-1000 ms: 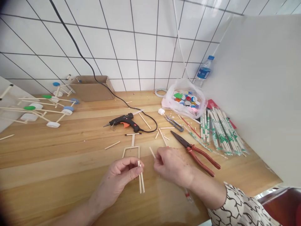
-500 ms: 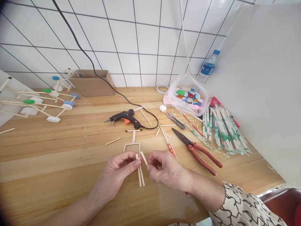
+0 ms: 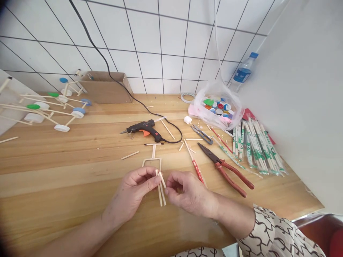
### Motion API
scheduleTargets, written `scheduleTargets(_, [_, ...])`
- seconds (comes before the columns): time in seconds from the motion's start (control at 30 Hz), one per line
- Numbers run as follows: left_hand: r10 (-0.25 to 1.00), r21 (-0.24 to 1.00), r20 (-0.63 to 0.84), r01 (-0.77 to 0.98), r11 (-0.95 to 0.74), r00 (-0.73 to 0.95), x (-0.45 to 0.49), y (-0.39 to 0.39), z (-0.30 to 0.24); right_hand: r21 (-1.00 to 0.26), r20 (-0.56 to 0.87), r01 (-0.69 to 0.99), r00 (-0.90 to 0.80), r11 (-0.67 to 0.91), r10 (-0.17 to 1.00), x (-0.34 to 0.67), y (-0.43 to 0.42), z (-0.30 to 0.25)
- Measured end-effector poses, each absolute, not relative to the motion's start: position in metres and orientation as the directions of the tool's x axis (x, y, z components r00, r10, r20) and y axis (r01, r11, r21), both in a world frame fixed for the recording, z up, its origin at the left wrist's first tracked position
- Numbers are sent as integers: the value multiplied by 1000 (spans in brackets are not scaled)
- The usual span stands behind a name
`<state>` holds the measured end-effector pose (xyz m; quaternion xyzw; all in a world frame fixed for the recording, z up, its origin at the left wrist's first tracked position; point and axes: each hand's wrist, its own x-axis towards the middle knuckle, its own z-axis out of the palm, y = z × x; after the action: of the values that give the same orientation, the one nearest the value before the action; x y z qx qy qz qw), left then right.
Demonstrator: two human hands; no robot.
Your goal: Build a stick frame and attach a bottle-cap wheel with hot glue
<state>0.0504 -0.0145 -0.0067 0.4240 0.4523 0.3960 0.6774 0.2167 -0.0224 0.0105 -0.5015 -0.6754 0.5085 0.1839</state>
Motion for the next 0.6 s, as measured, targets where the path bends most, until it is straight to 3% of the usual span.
scheduleTargets(0.4, [914, 943, -266, -116, 313, 306, 50, -16, -4, -886, -219, 463, -446, 14, 868, 214, -23, 9])
scheduleTargets(0.6, [914, 939, -272, -125, 321, 302, 49, -15, -6, -771, -154, 632, -298, 74, 942, 222, -14, 13])
